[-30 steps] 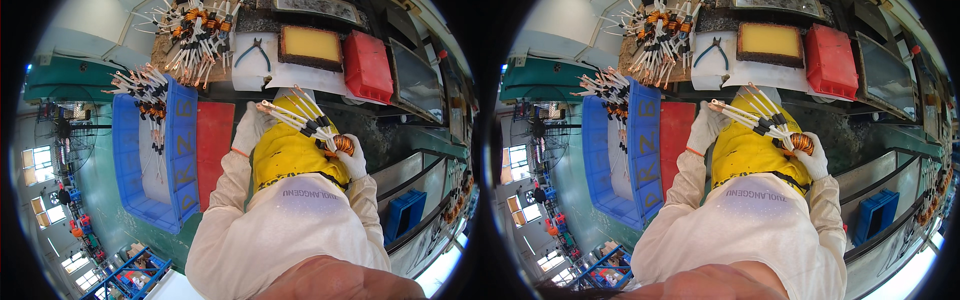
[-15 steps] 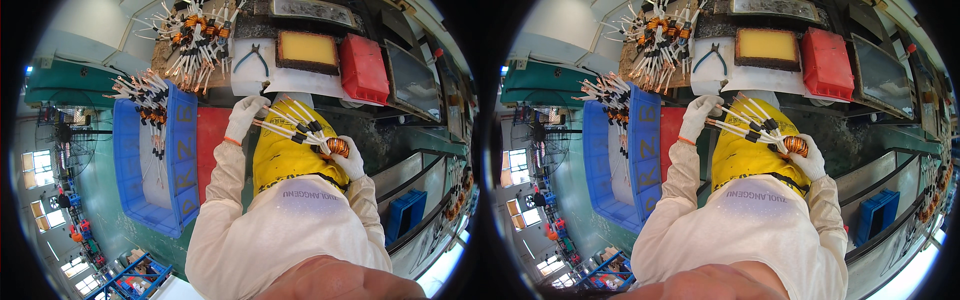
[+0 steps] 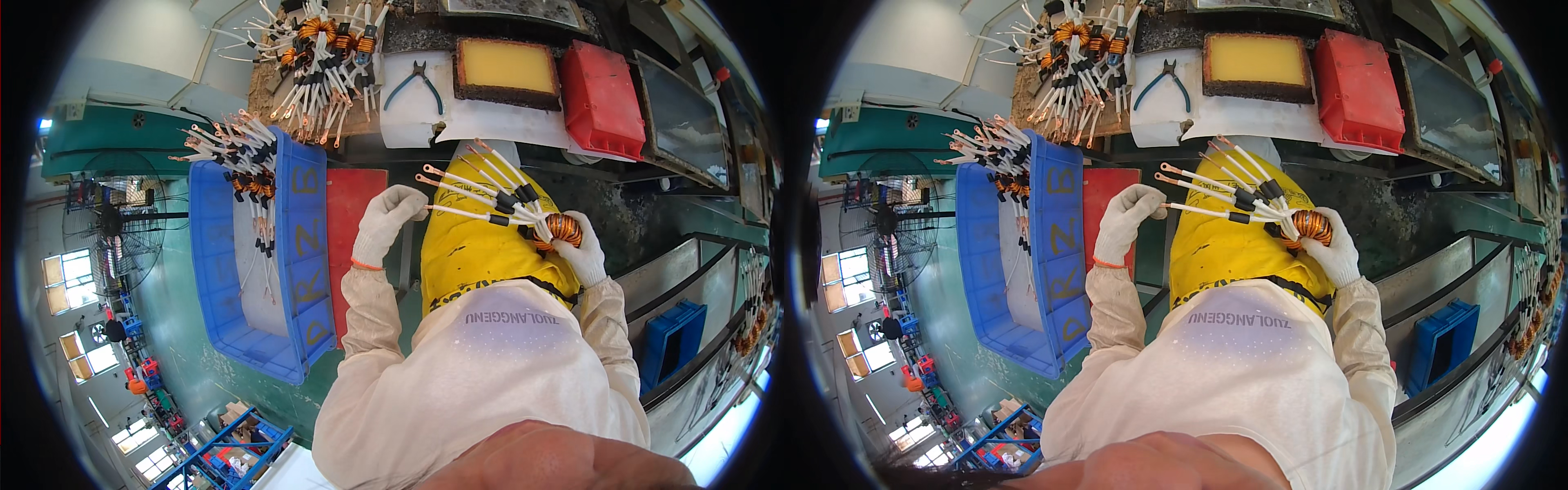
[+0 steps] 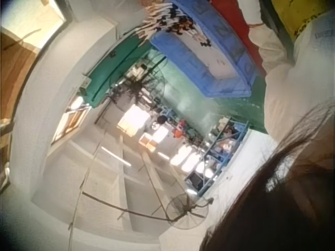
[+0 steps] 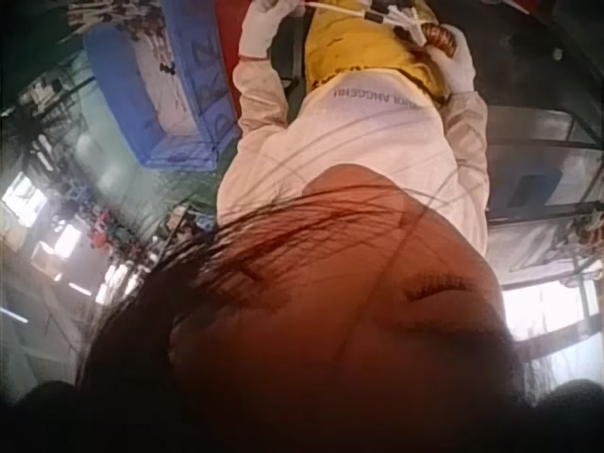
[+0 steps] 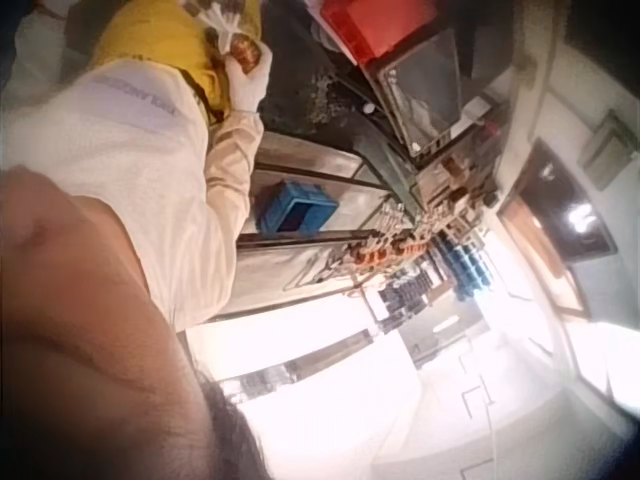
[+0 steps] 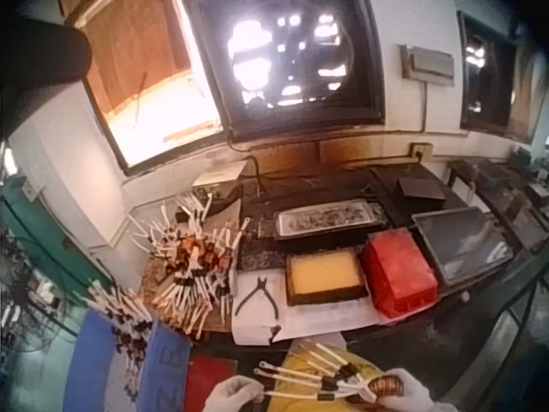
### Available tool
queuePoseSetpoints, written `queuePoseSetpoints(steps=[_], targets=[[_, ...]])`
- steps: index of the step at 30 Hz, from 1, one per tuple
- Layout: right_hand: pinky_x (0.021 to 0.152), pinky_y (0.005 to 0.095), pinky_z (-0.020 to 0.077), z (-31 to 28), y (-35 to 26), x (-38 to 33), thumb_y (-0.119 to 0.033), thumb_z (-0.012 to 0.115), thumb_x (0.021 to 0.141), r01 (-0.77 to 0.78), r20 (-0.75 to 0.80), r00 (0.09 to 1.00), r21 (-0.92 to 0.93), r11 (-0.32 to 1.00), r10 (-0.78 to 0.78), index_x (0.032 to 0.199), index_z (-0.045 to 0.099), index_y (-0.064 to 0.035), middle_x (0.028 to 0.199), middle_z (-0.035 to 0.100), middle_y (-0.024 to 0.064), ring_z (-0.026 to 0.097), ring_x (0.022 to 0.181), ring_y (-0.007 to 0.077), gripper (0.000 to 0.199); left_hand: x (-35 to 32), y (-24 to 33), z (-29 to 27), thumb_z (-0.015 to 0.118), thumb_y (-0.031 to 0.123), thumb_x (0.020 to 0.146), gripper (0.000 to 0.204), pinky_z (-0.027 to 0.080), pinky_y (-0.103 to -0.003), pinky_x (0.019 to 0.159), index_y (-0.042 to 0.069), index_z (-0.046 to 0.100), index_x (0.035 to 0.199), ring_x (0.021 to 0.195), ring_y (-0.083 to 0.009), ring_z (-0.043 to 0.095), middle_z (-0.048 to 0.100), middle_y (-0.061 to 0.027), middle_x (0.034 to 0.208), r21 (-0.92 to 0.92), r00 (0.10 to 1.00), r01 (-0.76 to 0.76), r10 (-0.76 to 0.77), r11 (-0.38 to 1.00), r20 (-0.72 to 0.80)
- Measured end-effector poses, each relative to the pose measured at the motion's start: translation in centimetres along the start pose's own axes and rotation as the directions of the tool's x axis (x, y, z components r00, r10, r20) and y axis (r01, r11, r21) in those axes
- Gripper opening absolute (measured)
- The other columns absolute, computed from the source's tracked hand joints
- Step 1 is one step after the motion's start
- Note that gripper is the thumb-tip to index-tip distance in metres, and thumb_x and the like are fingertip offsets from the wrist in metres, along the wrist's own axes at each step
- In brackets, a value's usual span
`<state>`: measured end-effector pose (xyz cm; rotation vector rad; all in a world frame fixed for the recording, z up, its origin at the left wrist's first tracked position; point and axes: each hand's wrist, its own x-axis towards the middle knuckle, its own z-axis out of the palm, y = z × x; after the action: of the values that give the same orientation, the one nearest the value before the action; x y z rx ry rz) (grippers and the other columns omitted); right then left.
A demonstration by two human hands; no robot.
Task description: Dipping copper wire coils into a flux or solder tray and organizing them.
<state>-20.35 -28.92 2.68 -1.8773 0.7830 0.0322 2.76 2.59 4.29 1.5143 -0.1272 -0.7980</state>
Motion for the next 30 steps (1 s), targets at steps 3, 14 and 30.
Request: queuePoseSetpoints(steps=[3,14,30], targets=[[0.093,0.0312,0.0499,0.0,-0.4,-0.2,-0.016,0.075,0.075,0.035,0.012,0.999,-0.006,0.999,-0.035,0.128,0.055,-0.0094,0.110,0.065,0.0100,0.064,0.100,0.0207,0.056,0.7,-1.6,0.0,0.065,0.020,0.097,0.022,0.053,-0.027,0.083,0.001,0.066,0.108,0.086,-0.0113,0.065,0.070,-0.0049,0.093,-0.019,0.998,0.005,-0.006,1.000,-0.065],[0.094,0.0311,0.0507,0.0,-0.1,-0.7,-0.018,0.076,0.078,0.027,-0.021,0.999,-0.033,0.999,-0.028,0.131,0.054,-0.0098,0.114,0.065,0.0106,0.065,0.103,0.0213,0.058,1.9,-6.2,-0.6,0.053,0.035,0.104,0.041,0.053,-0.034,0.093,-0.001,0.061,0.122,0.099,-0.0186,0.065,0.067,-0.0113,0.108,-0.333,0.999,0.010,-0.022,0.943,-0.031],[0.098,0.0339,0.0486,-6.7,-6.3,1.4,0.000,0.076,0.075,0.554,-0.140,0.801,-0.194,0.809,-0.582,0.133,0.055,-0.0031,0.122,0.062,0.0146,0.063,0.113,0.0270,0.062,5.3,-0.9,14.2,0.066,0.030,0.096,0.048,0.047,-0.031,0.097,-0.002,0.059,0.131,0.111,-0.0174,0.061,0.066,-0.0114,0.119,0.017,0.815,-0.089,0.063,0.996,0.575]])
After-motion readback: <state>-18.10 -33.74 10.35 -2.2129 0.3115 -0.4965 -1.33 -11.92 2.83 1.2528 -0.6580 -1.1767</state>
